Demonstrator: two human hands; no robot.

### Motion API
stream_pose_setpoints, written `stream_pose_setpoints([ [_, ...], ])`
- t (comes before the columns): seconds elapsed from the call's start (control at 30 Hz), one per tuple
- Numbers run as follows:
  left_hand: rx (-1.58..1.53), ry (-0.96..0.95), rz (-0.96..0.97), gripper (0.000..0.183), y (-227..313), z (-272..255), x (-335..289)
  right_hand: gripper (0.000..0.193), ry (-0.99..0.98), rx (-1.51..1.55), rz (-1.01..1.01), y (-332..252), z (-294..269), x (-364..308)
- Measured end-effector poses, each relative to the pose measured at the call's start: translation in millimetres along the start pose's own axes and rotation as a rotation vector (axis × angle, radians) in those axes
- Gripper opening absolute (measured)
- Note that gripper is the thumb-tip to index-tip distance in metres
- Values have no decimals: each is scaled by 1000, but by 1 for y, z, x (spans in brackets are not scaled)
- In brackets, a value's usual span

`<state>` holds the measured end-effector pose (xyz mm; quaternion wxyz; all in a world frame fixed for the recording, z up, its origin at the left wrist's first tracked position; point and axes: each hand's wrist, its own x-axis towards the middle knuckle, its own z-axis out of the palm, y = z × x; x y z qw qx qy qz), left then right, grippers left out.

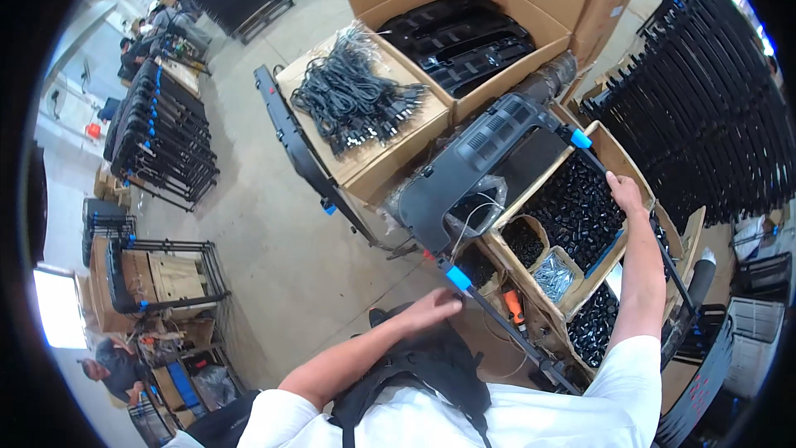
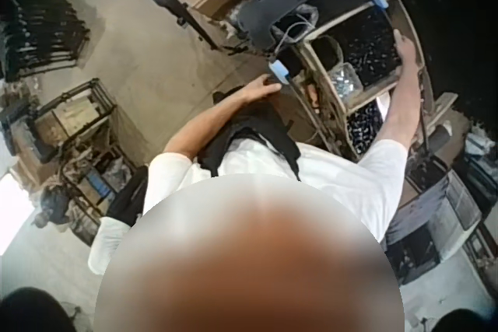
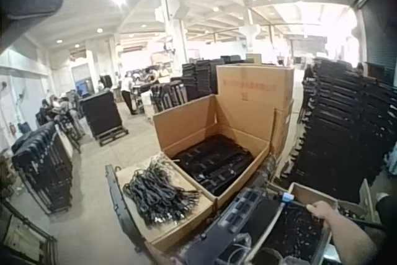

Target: Assemble internal components into an electric leaf blower housing and fasten screws using an electric screwdriver.

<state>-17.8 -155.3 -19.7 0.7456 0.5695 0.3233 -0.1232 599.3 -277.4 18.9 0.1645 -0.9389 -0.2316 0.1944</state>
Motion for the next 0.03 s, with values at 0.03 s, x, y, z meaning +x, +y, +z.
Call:
stream_pose_setpoints([
  [0.03,-206,-19,-49,92,12,-6,5,76,-17,-35,-10,-11,-3,-1],
])
